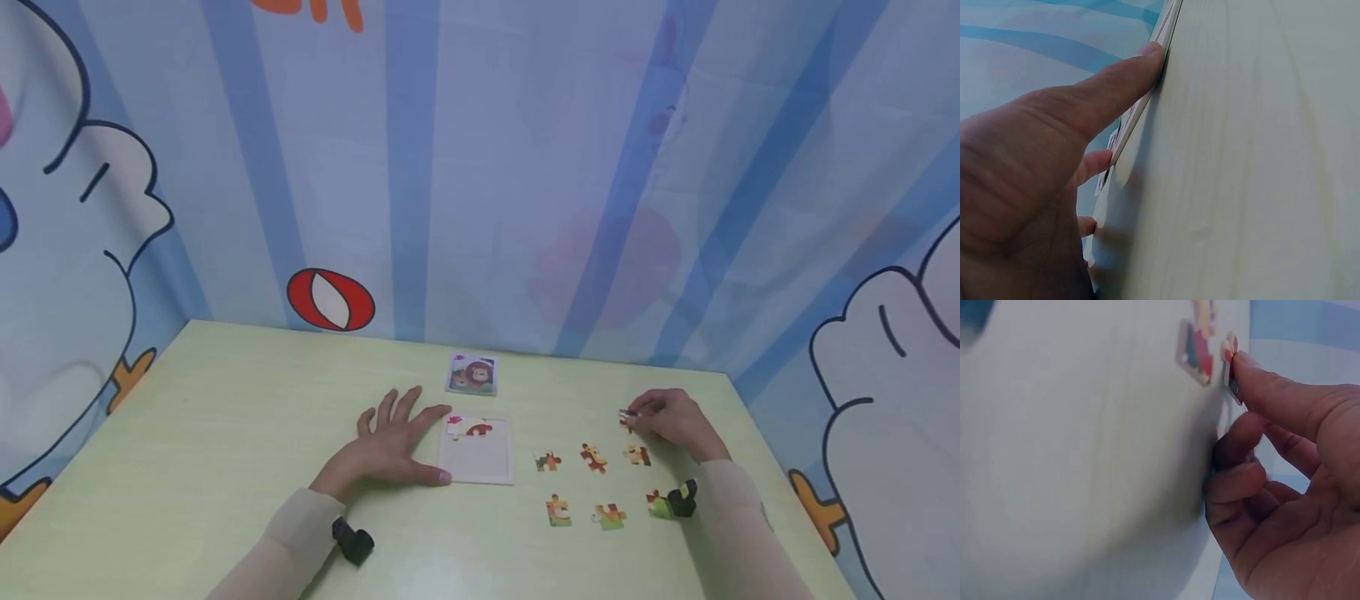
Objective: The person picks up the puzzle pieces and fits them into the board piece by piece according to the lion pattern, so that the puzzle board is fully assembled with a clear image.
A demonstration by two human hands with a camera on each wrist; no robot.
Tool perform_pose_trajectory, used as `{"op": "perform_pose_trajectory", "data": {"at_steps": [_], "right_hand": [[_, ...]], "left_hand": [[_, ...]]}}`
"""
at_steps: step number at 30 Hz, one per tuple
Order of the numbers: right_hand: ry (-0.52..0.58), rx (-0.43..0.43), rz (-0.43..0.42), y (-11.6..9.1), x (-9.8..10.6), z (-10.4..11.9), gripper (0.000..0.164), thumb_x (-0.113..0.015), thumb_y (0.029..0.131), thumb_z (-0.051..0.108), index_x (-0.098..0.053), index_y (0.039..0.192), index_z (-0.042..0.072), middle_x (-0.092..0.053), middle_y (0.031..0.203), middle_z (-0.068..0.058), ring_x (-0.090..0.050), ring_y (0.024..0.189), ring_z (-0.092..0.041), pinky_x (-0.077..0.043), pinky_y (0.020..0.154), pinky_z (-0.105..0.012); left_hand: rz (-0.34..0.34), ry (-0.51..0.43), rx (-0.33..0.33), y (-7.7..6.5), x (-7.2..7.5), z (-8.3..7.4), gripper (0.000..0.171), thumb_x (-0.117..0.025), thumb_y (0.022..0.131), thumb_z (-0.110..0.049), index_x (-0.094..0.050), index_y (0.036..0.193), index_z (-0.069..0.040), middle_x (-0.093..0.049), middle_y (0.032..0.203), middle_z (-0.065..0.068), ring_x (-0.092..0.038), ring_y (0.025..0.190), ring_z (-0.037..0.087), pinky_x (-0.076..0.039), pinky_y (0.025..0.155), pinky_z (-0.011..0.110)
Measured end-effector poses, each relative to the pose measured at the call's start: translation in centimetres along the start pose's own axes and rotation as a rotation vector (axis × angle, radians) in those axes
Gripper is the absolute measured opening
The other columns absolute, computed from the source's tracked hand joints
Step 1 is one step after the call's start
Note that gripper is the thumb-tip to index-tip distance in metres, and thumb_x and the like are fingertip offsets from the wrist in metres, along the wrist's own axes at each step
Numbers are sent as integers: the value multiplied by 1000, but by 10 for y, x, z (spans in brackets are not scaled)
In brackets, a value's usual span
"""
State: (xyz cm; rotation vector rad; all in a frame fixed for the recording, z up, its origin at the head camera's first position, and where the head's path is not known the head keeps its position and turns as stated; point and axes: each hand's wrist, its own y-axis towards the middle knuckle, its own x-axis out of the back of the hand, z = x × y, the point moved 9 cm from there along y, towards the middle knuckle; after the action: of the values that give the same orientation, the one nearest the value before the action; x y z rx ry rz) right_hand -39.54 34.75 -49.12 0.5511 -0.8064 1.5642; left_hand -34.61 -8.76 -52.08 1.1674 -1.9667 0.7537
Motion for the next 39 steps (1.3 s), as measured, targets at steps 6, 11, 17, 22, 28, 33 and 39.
{"op": "perform_pose_trajectory", "data": {"at_steps": [6,11,17,22,28,33,39], "right_hand": [[85,60,9,0,2,10,24,-79,99,24,-73,112,4,-77,101,-10,-61,79,-19,-50,67,-33],[173,74,64,-2,-3,23,32,-78,100,26,-71,119,1,-82,90,-8,-64,69,-18,-51,60,-34],[210,76,79,-4,-11,42,43,-81,98,35,-73,127,5,-82,90,-9,-66,72,-24,-54,63,-37],[233,89,86,-4,-19,57,41,-82,97,34,-75,125,5,-81,87,-10,-64,70,-25,-53,63,-38],[272,97,122,-4,-35,73,37,-83,96,31,-77,123,6,-80,84,-13,-63,67,-24,-51,61,-36],[297,82,140,-3,-45,83,33,-81,97,29,-78,122,7,-82,90,-15,-66,68,-23,-52,62,-35],[320,76,149,-2,-56,94,31,-82,97,25,-80,122,7,-83,92,-17,-74,70,-23,-53,63,-32]], "left_hand": [[-8,-9,-14,1,0,1,105,-84,75,-73,-39,164,-39,-9,181,17,1,165,54,-2,121,83],[8,-9,3,-3,2,-2,105,-86,76,-69,-39,165,-37,-9,181,18,2,165,53,-2,122,83],[6,-17,4,-3,3,-3,105,-86,76,-69,-39,164,-37,-9,181,18,1,165,54,-2,121,84],[2,2,2,2,-2,3,105,-84,76,-73,-38,165,-40,-7,182,16,3,165,52,-1,121,82],[0,4,1,3,-2,3,106,-85,76,-72,-38,165,-39,-7,182,16,3,166,52,0,122,82],[-2,22,1,3,-4,5,106,-83,77,-72,-36,166,-40,-6,182,15,4,166,51,0,123,81],[12,-3,1,-3,3,-4,105,-85,77,-70,-39,165,-36,-9,181,17,2,166,52,-1,122,82]]}}
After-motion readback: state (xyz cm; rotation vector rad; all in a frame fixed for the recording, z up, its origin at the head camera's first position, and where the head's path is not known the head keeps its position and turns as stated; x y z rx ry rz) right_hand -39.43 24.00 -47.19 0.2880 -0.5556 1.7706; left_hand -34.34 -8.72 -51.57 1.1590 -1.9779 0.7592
